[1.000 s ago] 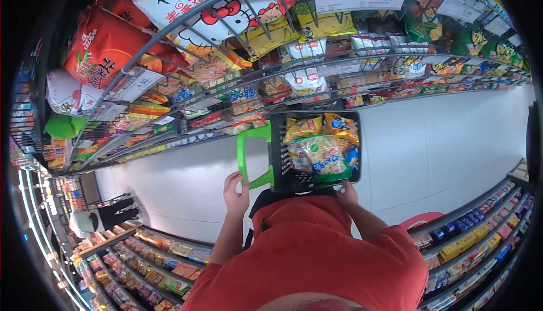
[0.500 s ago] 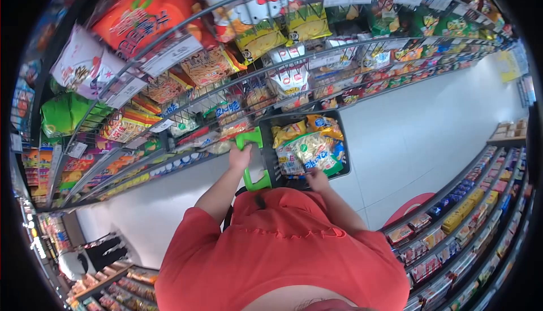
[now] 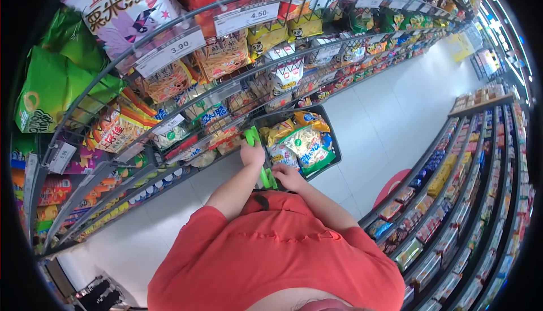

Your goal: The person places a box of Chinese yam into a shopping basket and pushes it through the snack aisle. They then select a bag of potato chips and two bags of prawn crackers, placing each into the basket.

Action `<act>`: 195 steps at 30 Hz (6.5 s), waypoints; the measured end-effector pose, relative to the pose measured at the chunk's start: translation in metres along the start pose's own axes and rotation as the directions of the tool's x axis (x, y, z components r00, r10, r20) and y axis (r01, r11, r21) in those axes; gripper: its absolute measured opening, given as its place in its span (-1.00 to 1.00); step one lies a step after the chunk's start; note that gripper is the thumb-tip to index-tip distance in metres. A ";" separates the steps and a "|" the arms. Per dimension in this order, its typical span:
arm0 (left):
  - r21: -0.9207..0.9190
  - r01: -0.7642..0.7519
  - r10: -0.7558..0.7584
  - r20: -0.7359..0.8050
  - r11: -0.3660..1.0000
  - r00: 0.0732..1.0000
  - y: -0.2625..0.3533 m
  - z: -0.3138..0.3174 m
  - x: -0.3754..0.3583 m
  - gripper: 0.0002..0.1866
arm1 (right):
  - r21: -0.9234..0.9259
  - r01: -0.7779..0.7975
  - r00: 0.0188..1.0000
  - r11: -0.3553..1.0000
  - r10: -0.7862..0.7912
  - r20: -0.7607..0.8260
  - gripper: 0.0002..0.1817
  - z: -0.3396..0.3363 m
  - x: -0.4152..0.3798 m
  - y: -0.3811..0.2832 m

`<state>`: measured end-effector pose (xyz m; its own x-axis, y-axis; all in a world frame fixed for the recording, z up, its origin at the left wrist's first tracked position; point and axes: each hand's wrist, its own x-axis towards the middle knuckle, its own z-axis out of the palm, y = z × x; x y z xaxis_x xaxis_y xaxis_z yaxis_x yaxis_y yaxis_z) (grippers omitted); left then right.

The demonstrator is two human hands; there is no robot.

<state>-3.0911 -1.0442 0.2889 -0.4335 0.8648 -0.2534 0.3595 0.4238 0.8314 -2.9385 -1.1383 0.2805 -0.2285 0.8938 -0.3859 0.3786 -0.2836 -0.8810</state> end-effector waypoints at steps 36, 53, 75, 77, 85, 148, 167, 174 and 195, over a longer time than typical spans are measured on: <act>-0.037 -0.044 0.047 0.085 0.998 0.995 0.016 -0.003 0.001 -0.58 | -0.339 0.095 0.988 0.936 -0.129 -0.080 -0.38 0.053 0.015 -0.037; 0.058 -0.075 0.069 0.108 0.995 0.992 0.009 -0.011 0.001 -0.49 | -0.349 0.034 0.987 0.937 -0.087 -0.137 -0.49 0.059 -0.001 -0.044; 0.113 -0.131 0.114 0.145 0.985 0.983 0.004 -0.025 -0.007 -0.42 | -0.261 0.005 0.984 0.965 -0.051 -0.170 -0.50 0.057 -0.018 -0.048; 0.114 -0.135 0.118 0.147 0.984 0.982 0.005 -0.025 -0.007 -0.41 | -0.269 -0.013 0.984 0.963 -0.035 -0.173 -0.49 0.055 -0.018 -0.049; 0.113 -0.140 0.122 0.154 0.984 0.980 0.002 -0.026 -0.005 -0.40 | -0.259 -0.020 0.989 0.966 -0.019 -0.146 -0.47 0.055 -0.015 -0.046; 0.604 -0.682 0.301 0.616 0.411 0.728 0.216 -0.218 0.100 -0.26 | -0.133 0.003 0.991 0.991 -0.020 -0.133 -0.61 0.030 -0.002 -0.026; 0.721 -0.495 0.100 0.517 0.484 0.850 0.229 -0.199 0.096 -0.23 | 0.030 0.051 0.987 0.998 -0.055 0.154 -0.54 0.013 0.008 -0.009; 0.683 -0.484 0.128 0.503 0.547 0.855 0.219 -0.202 0.106 -0.17 | 0.061 0.041 0.984 0.997 -0.051 0.173 -0.58 0.015 0.012 -0.007; 0.728 -0.468 0.114 0.480 0.501 0.870 0.216 -0.201 0.110 -0.22 | 0.210 -0.027 0.965 0.977 -0.029 0.259 -0.50 0.003 0.002 -0.019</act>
<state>-3.2274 -0.9118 0.5407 0.0610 0.9296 -0.3634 0.9845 0.0039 0.1754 -2.9492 -1.1324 0.2956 -0.4636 0.7811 -0.4183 0.1883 -0.3744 -0.9079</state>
